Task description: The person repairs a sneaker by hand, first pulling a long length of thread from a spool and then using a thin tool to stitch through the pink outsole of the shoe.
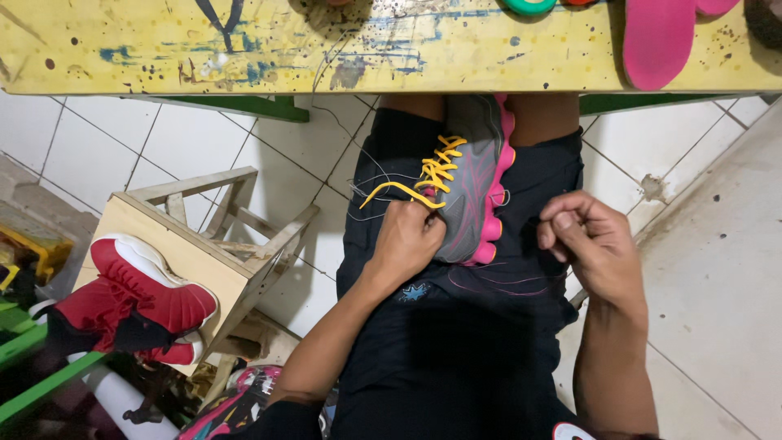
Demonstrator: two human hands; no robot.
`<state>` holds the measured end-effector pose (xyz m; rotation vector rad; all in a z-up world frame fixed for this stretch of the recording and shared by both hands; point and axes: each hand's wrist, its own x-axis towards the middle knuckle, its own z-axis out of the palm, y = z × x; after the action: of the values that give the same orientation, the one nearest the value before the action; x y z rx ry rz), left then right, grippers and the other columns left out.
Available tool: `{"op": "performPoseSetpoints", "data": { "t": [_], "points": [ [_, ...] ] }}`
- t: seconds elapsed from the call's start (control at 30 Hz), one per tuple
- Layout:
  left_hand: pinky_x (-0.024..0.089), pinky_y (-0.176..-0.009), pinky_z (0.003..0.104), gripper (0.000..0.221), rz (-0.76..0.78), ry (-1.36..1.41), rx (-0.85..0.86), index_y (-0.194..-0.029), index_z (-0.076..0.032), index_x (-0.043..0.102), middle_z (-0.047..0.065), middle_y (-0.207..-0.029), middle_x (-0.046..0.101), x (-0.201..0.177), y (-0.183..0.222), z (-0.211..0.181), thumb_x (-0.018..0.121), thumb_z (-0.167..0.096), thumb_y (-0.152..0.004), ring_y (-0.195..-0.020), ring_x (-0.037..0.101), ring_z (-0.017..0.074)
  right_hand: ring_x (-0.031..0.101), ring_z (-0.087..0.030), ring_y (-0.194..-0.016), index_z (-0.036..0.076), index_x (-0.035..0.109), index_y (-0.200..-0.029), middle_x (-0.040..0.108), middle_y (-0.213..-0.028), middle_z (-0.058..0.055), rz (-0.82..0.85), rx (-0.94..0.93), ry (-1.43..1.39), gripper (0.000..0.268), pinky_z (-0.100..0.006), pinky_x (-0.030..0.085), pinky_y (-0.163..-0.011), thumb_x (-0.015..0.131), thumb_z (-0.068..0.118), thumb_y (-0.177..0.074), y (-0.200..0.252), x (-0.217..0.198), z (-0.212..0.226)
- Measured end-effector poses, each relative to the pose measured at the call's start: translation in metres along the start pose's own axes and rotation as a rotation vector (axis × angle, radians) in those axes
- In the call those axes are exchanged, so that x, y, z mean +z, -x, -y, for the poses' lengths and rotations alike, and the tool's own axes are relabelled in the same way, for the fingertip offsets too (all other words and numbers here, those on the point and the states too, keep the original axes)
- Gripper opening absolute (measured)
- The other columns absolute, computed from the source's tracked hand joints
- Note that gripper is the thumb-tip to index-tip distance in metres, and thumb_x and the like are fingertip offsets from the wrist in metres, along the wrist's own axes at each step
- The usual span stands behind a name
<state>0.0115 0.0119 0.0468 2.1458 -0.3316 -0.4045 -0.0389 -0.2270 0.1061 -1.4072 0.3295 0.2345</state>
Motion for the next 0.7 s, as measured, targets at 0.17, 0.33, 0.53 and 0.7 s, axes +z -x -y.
{"op": "performPoseSetpoints", "data": {
  "t": [0.17, 0.33, 0.53, 0.7],
  "points": [
    [0.028, -0.051, 0.043, 0.022, -0.073, -0.03, 0.018, -0.061, -0.005, 0.038, 0.008, -0.052, 0.038, -0.016, 0.007, -0.021, 0.052, -0.005, -0.078, -0.047, 0.038, 0.0238, 0.043, -0.012, -0.054, 0.001, 0.056, -0.095, 0.05, -0.065, -0.008, -0.024, -0.043, -0.095, 0.017, -0.018, 0.032, -0.049, 0.054, 0.017, -0.099, -0.001, 0.007, -0.002],
    [0.051, -0.068, 0.041, 0.016, -0.249, -0.167, 0.081, -0.099, -0.004, 0.067, 0.007, -0.096, 0.065, -0.046, 0.018, -0.061, 0.06, -0.011, -0.087, -0.086, 0.066, 0.0258, 0.042, -0.012, -0.054, -0.001, 0.055, -0.095, 0.045, -0.062, -0.008, 0.045, -0.081, -0.263, 0.014, -0.018, 0.032, -0.048, 0.054, 0.013, -0.097, -0.001, -0.001, 0.003],
    [0.05, -0.096, 0.043, 0.022, -0.389, -0.064, 0.286, -0.11, -0.001, 0.062, 0.017, -0.118, 0.059, -0.048, 0.011, -0.084, 0.06, -0.004, -0.088, -0.107, 0.061, 0.0333, 0.041, -0.007, -0.041, -0.002, 0.05, -0.126, 0.063, -0.076, -0.005, 0.144, -0.17, -0.386, 0.047, -0.025, 0.042, -0.059, 0.058, 0.035, -0.099, -0.01, -0.014, 0.014],
    [0.051, -0.1, 0.039, 0.02, -0.254, 0.232, 0.411, -0.113, 0.003, 0.06, 0.017, -0.113, 0.064, -0.035, 0.005, -0.103, 0.051, -0.002, -0.096, -0.107, 0.065, 0.0311, 0.062, -0.036, -0.115, -0.006, 0.04, -0.144, 0.061, -0.12, -0.026, 0.21, -0.002, -0.472, 0.088, -0.012, 0.035, -0.033, 0.053, 0.063, -0.092, -0.014, -0.008, 0.03]
  ]
}}
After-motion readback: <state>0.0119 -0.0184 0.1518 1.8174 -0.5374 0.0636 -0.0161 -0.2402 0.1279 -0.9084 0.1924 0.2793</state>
